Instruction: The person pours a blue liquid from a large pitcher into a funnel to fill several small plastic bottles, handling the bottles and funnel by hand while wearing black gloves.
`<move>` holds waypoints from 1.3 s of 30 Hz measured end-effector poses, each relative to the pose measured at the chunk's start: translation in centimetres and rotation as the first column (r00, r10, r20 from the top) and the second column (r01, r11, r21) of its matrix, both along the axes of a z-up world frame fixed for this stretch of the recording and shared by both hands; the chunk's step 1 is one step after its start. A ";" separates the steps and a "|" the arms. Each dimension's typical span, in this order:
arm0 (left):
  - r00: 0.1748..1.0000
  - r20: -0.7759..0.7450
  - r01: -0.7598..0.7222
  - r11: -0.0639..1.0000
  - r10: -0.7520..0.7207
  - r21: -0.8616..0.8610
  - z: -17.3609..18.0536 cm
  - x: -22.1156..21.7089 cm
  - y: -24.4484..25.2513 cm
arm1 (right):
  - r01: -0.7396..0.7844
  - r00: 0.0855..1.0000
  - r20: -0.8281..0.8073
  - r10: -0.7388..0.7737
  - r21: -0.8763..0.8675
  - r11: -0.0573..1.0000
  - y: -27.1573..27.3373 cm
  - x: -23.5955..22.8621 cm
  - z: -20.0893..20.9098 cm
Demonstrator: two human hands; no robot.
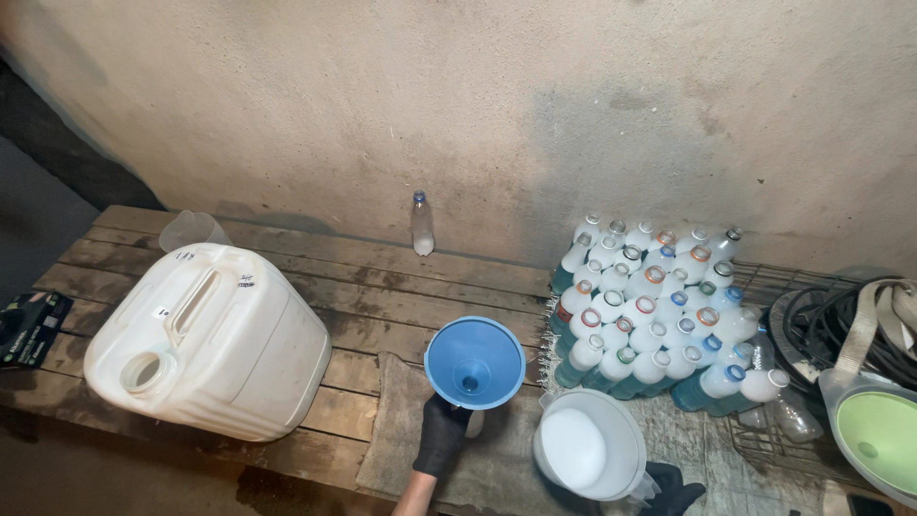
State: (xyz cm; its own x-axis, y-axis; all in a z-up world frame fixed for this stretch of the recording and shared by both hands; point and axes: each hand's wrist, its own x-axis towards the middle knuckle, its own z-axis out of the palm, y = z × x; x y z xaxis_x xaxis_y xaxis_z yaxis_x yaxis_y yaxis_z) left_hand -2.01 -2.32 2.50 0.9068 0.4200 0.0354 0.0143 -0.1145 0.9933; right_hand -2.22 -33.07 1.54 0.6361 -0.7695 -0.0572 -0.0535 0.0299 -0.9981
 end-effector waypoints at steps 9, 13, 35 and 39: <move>0.996 0.070 0.057 0.998 -0.055 -0.028 -0.4 0.3 0.0 | -0.185 0.968 -0.043 0.246 0.535 0.824 -5.6 2.4 -6.2; 0.980 0.176 0.082 0.993 -0.095 0.079 -4.7 0.8 0.9 | -0.196 0.954 -0.122 0.275 0.441 0.876 -6.1 5.1 0.4; 0.948 0.238 0.154 0.960 -0.210 0.234 -4.4 0.5 0.8 | -0.668 0.659 -0.383 0.647 -0.693 0.270 4.4 11.1 34.5; 0.956 0.190 0.169 0.950 -0.223 0.263 -4.7 0.9 1.0 | -0.777 0.612 -0.613 0.501 -0.583 0.237 6.4 11.6 36.4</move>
